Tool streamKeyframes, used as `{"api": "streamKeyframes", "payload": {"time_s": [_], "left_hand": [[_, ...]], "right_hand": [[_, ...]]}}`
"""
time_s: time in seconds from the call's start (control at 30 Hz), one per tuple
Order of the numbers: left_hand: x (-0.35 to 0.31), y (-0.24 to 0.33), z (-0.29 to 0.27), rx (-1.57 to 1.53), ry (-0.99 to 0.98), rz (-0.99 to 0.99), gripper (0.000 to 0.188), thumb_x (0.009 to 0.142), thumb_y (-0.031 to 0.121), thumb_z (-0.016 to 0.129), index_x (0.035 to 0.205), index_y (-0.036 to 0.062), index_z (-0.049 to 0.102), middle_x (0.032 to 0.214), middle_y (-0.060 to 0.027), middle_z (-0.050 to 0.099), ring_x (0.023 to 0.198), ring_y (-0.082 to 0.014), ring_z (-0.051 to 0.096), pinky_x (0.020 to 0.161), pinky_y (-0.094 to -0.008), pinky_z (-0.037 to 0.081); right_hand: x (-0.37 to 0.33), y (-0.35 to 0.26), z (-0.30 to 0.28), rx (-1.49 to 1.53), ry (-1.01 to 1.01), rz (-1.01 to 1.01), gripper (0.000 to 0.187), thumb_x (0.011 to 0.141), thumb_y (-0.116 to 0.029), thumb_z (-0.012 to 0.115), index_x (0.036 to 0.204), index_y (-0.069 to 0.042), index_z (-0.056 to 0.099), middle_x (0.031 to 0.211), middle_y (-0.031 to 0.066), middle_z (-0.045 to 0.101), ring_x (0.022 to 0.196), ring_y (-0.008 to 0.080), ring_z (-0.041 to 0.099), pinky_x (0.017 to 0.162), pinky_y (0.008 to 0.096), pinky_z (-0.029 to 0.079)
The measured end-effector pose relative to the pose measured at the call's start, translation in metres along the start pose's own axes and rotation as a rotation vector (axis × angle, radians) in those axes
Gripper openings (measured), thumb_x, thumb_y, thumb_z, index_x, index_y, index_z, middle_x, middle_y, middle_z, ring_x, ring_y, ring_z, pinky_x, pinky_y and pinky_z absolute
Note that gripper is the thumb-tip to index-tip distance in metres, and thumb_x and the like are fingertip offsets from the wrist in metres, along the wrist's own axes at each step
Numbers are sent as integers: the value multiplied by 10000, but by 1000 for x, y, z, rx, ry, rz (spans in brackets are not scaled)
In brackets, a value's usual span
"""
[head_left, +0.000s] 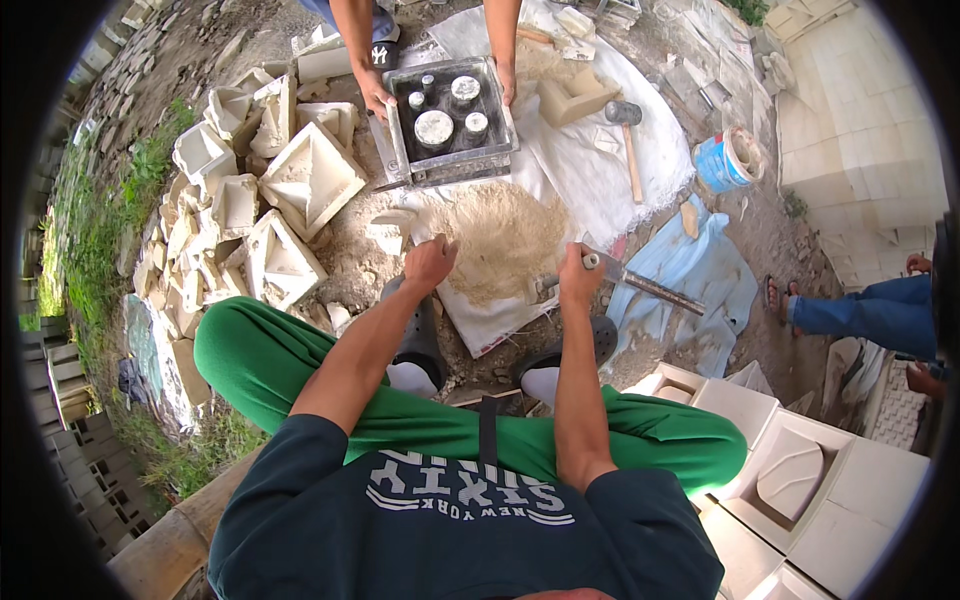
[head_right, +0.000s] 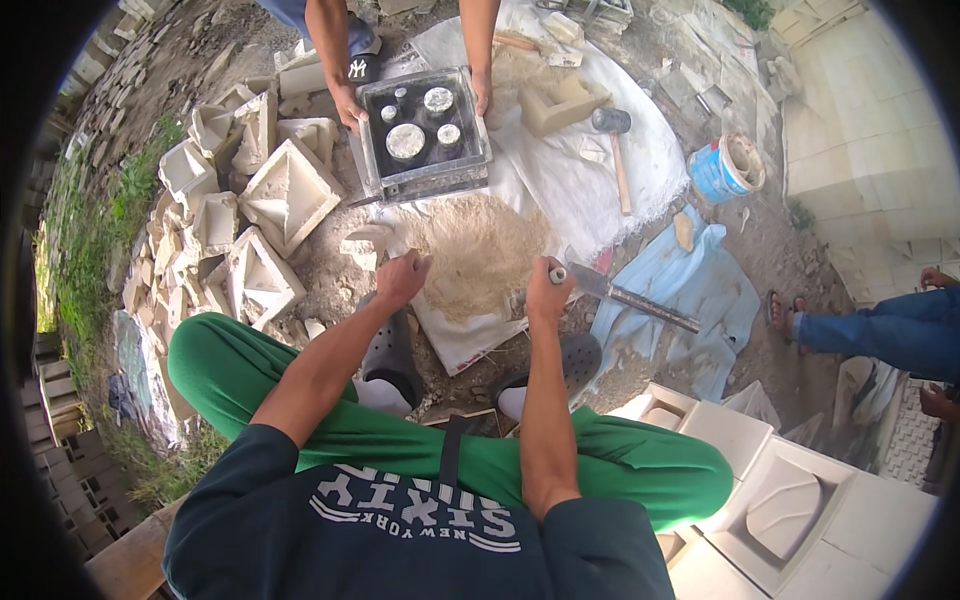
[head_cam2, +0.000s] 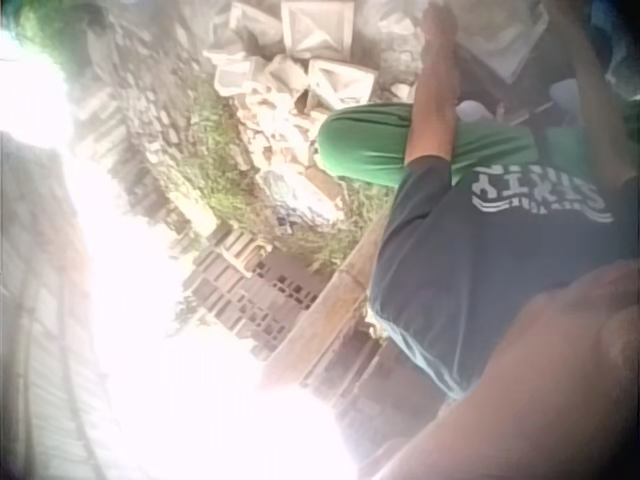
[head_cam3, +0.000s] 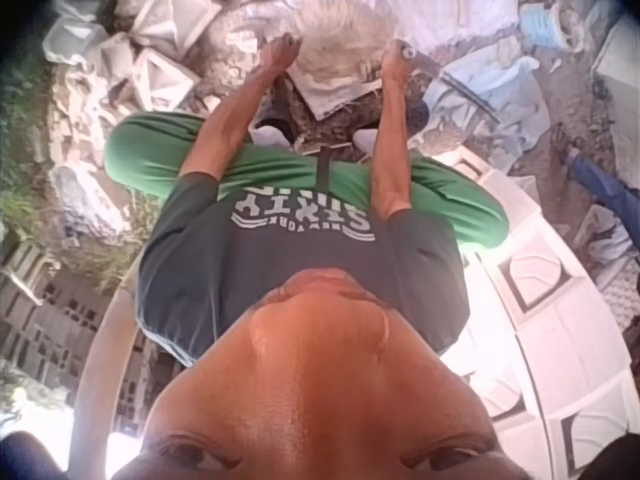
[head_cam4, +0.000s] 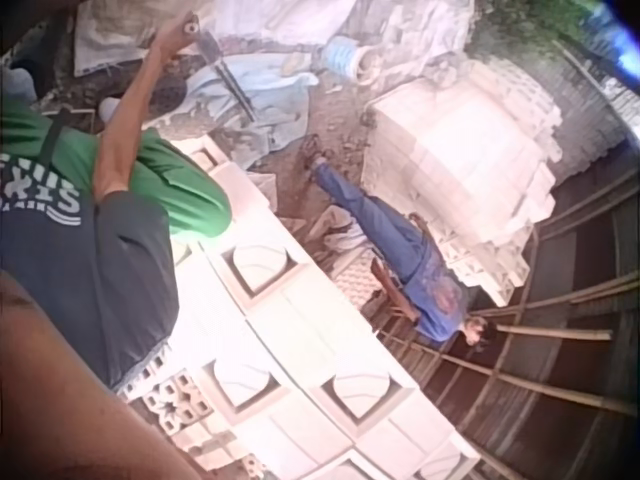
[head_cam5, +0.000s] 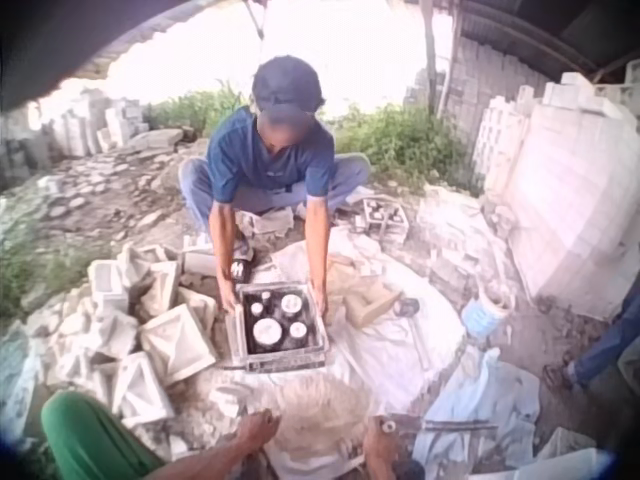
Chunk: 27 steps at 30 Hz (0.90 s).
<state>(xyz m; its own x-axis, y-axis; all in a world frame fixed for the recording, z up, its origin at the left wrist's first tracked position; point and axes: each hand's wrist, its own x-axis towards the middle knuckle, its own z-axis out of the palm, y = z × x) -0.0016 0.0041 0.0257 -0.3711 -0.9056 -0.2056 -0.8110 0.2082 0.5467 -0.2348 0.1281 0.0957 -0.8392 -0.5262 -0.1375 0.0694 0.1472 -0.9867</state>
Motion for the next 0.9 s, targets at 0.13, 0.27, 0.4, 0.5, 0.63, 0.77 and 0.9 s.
{"api": "streamKeyframes", "payload": {"time_s": [0.13, 0.27, 0.4, 0.5, 0.63, 0.77, 0.9], "left_hand": [[-3, -2, 1, 59, -118, 178, 399, 895, 436, 578, 756, 62, 598, 681, -164, 632, 691, -394, 624, 645, -500, 468], [2, -3, 4, 13, -82, 147, 362, 874, 407, 613, 773, 59, 597, 717, -156, 643, 710, -383, 628, 653, -487, 470], [6, -9, 9, -11, -81, 120, 318, 871, 385, 609, 905, 69, 621, 903, -157, 656, 896, -353, 633, 741, -467, 494], [4, -15, 14, 15, 30, 185, 289, 867, 330, 618, 997, 72, 617, 1077, -138, 618, 1029, -330, 595, 820, -453, 501], [2, -12, 16, 69, -29, 186, 313, 864, 307, 615, 1078, 79, 628, 1161, -133, 621, 1076, -336, 593, 874, -446, 504], [-2, -7, 20, 125, -197, 234, 427, 871, 303, 597, 1228, 69, 565, 1203, -144, 613, 1097, -342, 593, 887, -468, 496], [-25, 5, 18, 308, -389, 166, 560, 872, 326, 592, 1321, 12, 477, 1317, -188, 544, 1176, -351, 553, 925, -468, 488]], "right_hand": [[-4, 8, 2, -21, -60, -55, 325, 834, -118, 554, 556, -57, 398, 514, -32, 382, 469, 79, 358, 454, 304, 259], [1, 7, 2, 8, -24, -55, 343, 835, -119, 549, 562, -60, 350, 532, -52, 340, 517, 48, 318, 473, 302, 230], [-2, -13, 6, 23, -14, -53, 352, 837, -116, 561, 552, -59, 363, 517, -51, 353, 510, 45, 338, 470, 291, 249], [-8, -38, 10, 103, -12, -24, 354, 840, -107, 570, 551, -47, 375, 513, -49, 363, 508, 48, 356, 471, 284, 266], [-3, -34, 10, 108, -56, -105, 359, 853, -91, 561, 555, -49, 365, 522, -53, 369, 514, 41, 349, 469, 271, 250], [5, 37, 7, -14, -86, -227, 370, 863, -87, 547, 552, -69, 347, 522, -51, 373, 522, 28, 347, 470, 257, 237], [14, 5, 6, 101, -131, -47, 375, 869, -94, 548, 550, -72, 354, 514, -46, 378, 490, 35, 341, 450, 264, 240]]}}
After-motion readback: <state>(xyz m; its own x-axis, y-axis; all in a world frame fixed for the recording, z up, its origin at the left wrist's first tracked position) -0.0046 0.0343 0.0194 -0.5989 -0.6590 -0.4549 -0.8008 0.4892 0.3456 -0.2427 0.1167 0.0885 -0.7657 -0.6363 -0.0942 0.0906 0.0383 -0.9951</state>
